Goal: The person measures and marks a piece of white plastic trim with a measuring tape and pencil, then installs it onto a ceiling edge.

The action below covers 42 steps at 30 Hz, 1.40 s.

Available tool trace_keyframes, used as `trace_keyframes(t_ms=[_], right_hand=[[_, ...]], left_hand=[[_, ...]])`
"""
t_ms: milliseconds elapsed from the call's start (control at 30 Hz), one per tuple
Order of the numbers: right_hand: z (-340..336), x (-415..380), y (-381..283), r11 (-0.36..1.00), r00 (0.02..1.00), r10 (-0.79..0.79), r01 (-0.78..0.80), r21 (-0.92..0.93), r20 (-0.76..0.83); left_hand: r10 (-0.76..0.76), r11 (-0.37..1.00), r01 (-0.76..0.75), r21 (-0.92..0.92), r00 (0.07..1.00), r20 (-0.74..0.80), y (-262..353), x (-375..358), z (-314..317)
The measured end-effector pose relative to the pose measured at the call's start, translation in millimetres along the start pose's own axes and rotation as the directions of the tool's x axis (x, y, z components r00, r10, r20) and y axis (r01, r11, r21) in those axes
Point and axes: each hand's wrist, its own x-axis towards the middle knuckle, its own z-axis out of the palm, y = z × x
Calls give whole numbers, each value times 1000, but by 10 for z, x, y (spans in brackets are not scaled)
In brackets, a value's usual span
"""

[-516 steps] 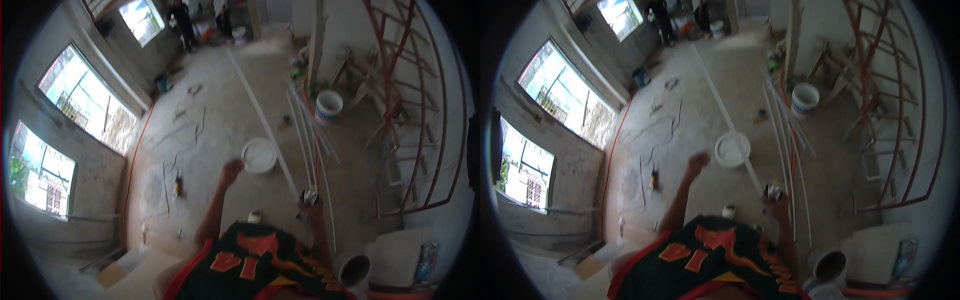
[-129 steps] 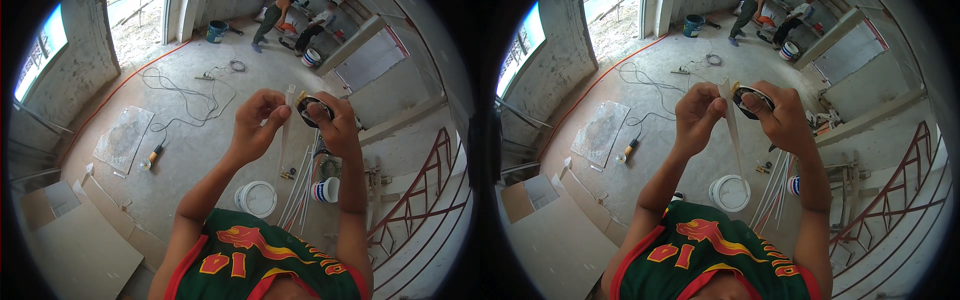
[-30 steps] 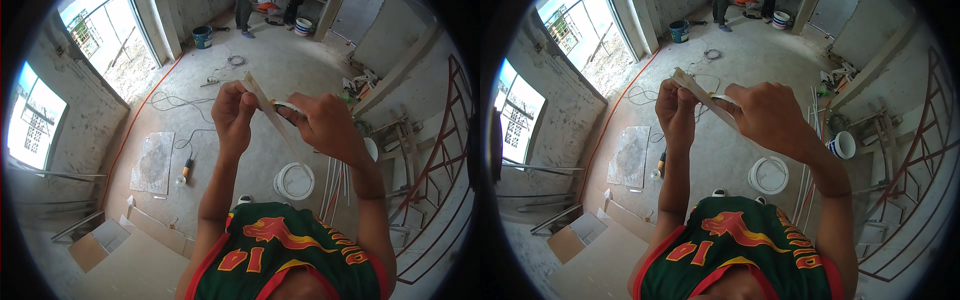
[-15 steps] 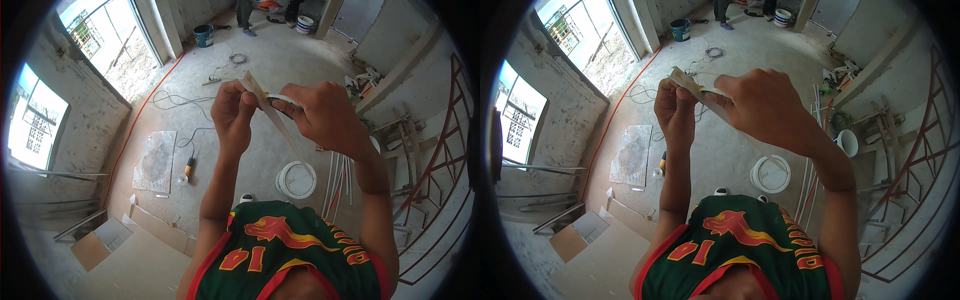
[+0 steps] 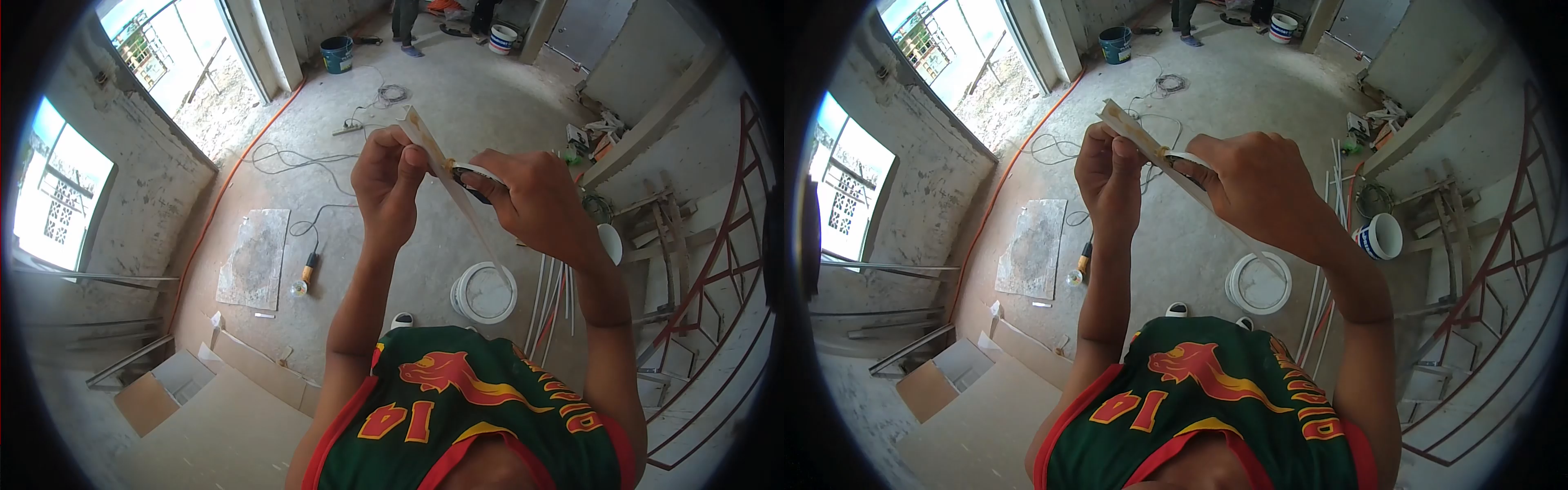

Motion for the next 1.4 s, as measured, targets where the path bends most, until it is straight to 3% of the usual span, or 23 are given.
trace_keyframes(t_ms=[267,967,1400], right_hand=[[29,-35,28,998,999,11,-9,-55,42],[195,-253,242,994,995,70,-76,79,65],[266,-404,383,994,990,102,-106,32,101]], left_hand=[[2,1000,-2,18,1000,0,-26,-26,-7],[-71,996,67,66,995,64,-206,-212,-17],[-99,989,90,122,993,71,-308,-319,-57]])
